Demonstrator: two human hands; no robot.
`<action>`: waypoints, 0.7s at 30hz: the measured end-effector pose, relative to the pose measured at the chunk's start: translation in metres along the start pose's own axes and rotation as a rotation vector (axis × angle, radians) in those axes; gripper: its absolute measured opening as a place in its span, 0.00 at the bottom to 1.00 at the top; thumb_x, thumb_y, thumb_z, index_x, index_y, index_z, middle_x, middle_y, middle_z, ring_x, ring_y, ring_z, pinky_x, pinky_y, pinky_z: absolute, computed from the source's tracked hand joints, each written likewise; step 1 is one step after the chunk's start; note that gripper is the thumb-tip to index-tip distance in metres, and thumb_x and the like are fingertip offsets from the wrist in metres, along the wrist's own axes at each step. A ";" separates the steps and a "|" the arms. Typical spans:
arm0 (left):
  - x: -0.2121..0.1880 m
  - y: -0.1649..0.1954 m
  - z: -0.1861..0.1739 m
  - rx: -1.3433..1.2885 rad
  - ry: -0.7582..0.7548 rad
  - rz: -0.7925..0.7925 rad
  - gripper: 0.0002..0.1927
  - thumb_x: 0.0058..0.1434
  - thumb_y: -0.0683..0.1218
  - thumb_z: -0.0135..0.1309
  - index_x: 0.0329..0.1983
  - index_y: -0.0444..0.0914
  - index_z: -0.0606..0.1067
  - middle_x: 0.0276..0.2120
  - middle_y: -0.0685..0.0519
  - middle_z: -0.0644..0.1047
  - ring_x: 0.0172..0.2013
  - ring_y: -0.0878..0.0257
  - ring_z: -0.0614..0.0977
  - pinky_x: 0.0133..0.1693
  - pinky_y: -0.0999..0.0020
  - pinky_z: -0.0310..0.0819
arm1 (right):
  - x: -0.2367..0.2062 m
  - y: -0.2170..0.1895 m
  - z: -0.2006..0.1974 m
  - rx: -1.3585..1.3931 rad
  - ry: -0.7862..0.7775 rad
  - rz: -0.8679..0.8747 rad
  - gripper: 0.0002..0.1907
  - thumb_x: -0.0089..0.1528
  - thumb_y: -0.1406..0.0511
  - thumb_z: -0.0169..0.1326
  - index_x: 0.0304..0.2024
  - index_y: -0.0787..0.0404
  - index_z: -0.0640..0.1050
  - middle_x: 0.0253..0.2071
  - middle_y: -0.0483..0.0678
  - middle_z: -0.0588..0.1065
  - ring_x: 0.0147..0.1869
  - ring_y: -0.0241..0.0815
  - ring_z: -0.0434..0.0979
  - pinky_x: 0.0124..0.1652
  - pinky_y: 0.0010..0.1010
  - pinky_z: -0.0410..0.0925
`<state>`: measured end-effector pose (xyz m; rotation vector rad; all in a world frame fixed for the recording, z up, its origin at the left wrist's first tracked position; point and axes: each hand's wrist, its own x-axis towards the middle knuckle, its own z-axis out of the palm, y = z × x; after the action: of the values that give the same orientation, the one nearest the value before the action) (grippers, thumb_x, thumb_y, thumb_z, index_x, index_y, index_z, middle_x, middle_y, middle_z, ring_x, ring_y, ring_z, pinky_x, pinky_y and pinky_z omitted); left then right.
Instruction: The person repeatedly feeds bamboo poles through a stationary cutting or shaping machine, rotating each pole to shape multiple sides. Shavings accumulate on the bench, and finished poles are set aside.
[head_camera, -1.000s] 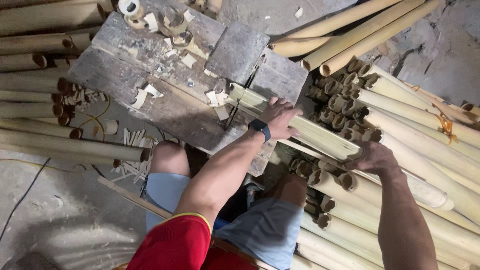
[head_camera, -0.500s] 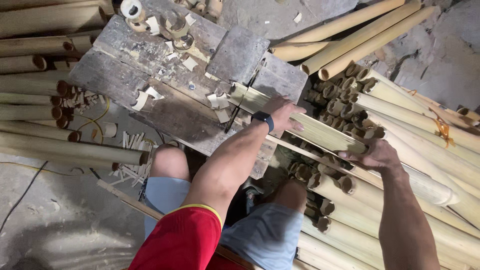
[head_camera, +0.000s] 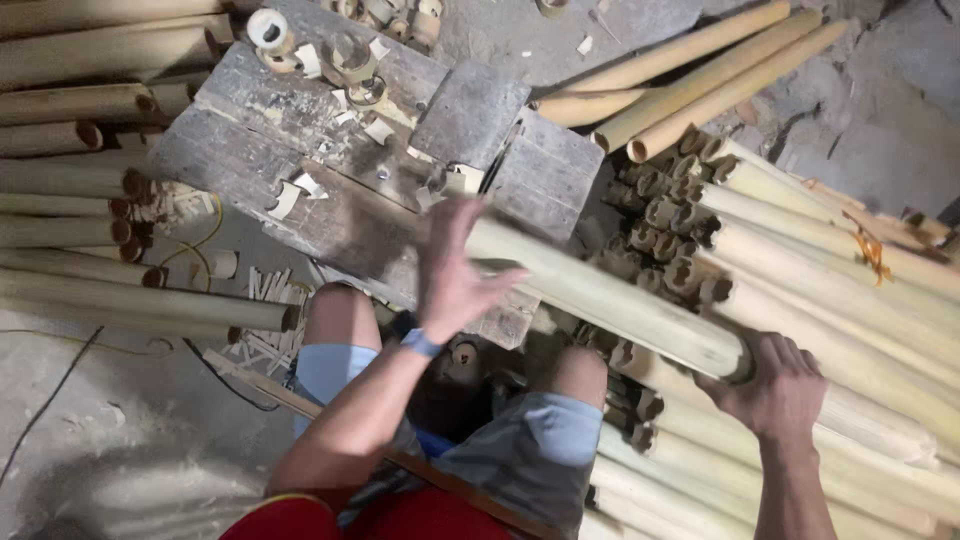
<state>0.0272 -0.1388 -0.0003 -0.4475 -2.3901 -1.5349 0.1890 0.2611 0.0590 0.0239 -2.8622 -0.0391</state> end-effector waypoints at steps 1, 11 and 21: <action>-0.012 -0.005 -0.017 0.070 0.105 0.077 0.52 0.39 0.50 0.78 0.65 0.35 0.63 0.60 0.35 0.68 0.60 0.41 0.70 0.61 0.45 0.66 | -0.013 -0.009 -0.006 0.026 0.074 -0.027 0.28 0.45 0.53 0.71 0.42 0.59 0.79 0.35 0.48 0.77 0.37 0.46 0.78 0.43 0.38 0.70; -0.074 0.021 -0.116 0.528 -0.502 0.305 0.49 0.33 0.65 0.72 0.58 0.39 0.73 0.57 0.38 0.75 0.53 0.41 0.79 0.50 0.48 0.74 | -0.050 -0.121 -0.017 0.114 -0.027 -0.242 0.31 0.34 0.58 0.69 0.40 0.60 0.81 0.40 0.50 0.79 0.45 0.51 0.79 0.48 0.42 0.72; -0.052 0.080 -0.039 -0.193 -0.905 -0.249 0.30 0.46 0.51 0.67 0.51 0.35 0.75 0.45 0.45 0.82 0.44 0.57 0.84 0.47 0.62 0.81 | -0.001 -0.098 -0.031 0.220 0.531 0.179 0.45 0.55 0.45 0.65 0.62 0.67 0.69 0.59 0.63 0.67 0.65 0.61 0.65 0.66 0.51 0.59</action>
<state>0.1082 -0.1492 0.0622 -1.1232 -3.0318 -1.9781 0.2000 0.1624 0.0856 -0.1542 -2.3143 0.2762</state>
